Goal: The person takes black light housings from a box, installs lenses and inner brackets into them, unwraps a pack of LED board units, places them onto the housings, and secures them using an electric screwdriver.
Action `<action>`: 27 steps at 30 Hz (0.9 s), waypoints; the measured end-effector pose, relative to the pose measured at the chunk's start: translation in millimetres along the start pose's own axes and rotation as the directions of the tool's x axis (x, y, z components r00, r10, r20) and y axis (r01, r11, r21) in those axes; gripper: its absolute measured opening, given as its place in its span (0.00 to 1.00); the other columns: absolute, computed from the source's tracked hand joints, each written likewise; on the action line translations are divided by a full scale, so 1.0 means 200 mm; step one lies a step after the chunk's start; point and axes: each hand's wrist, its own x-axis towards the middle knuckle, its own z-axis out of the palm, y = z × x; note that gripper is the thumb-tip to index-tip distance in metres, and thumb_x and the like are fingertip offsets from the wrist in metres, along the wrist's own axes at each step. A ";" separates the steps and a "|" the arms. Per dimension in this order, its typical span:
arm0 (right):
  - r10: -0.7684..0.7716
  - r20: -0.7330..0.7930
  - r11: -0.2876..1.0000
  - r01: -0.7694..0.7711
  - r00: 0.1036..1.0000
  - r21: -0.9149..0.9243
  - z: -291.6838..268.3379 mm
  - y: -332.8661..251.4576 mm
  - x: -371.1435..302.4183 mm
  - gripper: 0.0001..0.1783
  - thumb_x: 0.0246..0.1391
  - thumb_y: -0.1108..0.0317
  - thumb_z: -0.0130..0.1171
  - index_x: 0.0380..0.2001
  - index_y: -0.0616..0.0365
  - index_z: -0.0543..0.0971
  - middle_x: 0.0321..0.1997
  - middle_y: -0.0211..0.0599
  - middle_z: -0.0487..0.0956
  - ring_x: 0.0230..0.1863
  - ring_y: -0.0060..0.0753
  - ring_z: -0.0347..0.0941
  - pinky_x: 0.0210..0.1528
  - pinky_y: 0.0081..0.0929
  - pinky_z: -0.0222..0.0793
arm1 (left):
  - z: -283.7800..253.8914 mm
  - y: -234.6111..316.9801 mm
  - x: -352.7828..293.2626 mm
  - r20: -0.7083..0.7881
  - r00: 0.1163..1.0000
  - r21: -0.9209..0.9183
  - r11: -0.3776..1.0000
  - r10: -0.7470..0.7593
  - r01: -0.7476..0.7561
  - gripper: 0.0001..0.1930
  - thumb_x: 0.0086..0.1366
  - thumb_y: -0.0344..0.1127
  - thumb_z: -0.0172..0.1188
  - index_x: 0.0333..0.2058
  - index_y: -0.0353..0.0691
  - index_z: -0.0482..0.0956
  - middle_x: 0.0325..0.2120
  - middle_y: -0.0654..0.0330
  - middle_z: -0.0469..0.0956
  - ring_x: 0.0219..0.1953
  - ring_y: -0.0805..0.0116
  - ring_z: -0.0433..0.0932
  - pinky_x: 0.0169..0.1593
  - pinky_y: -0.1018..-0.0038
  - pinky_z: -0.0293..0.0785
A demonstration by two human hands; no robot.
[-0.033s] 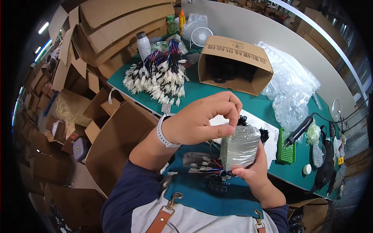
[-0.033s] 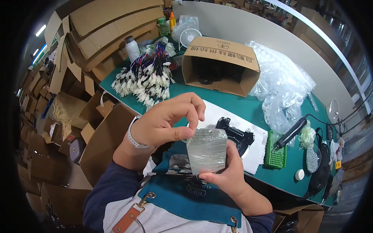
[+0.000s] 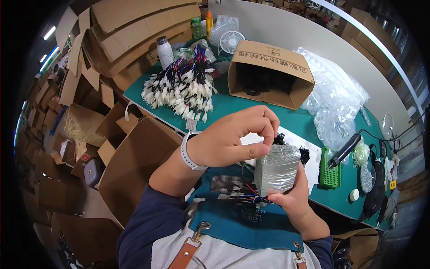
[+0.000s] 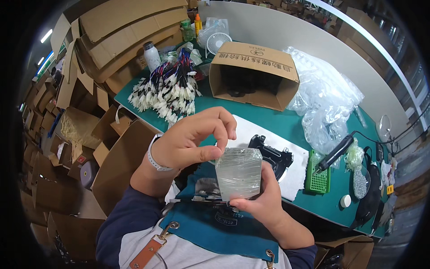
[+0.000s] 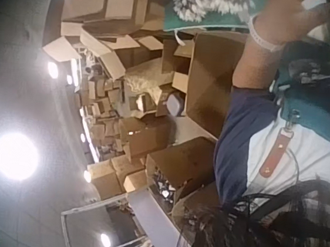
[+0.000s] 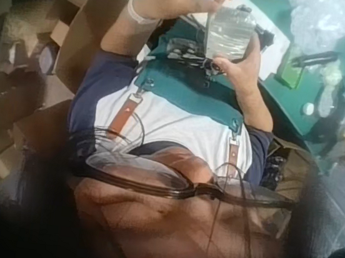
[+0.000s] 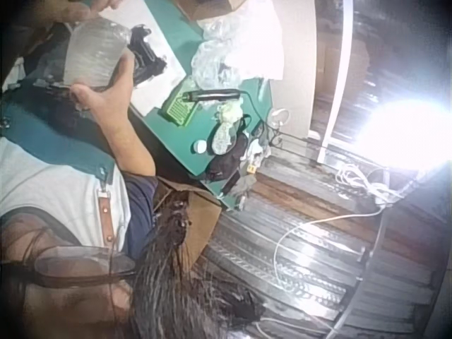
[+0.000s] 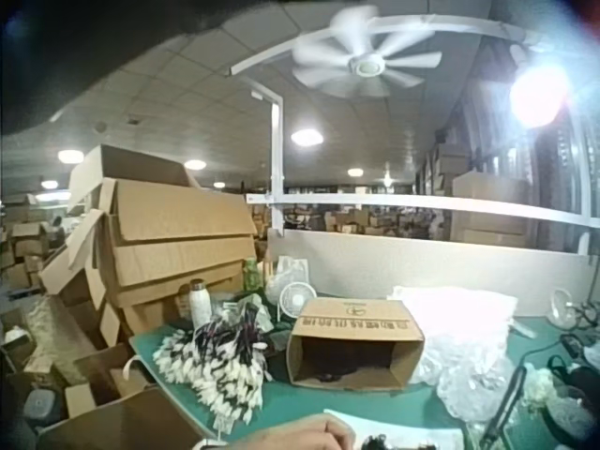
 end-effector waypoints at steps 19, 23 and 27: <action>0.062 -0.010 0.998 -0.062 0.998 -0.032 -0.01 0.00 -0.03 0.48 0.27 0.60 0.79 0.51 0.61 0.63 0.48 0.37 0.70 0.51 0.28 0.67 0.57 0.27 0.60 | -0.14 0.11 0.09 0.413 0.910 0.336 0.933 -0.022 -0.131 0.07 0.55 0.29 0.62 0.34 0.40 0.78 0.36 0.58 0.75 0.40 0.60 0.74 0.43 0.69 0.70; 0.054 -0.003 0.998 -0.054 0.999 -0.026 -0.01 0.01 -0.03 0.47 0.27 0.61 0.79 0.51 0.62 0.63 0.48 0.37 0.70 0.51 0.28 0.67 0.56 0.27 0.60 | -0.15 0.10 0.11 0.451 0.886 0.300 0.953 -0.107 -0.037 0.05 0.55 0.29 0.62 0.31 0.40 0.77 0.34 0.58 0.74 0.37 0.61 0.74 0.39 0.71 0.71; 0.053 -0.005 0.998 -0.053 0.999 -0.021 -0.02 0.01 -0.03 0.47 0.26 0.61 0.79 0.51 0.61 0.63 0.48 0.37 0.70 0.51 0.28 0.67 0.56 0.27 0.60 | -0.14 0.07 0.08 0.411 0.911 0.268 0.955 0.005 -0.126 0.04 0.56 0.28 0.62 0.29 0.39 0.75 0.31 0.59 0.74 0.33 0.63 0.74 0.36 0.72 0.71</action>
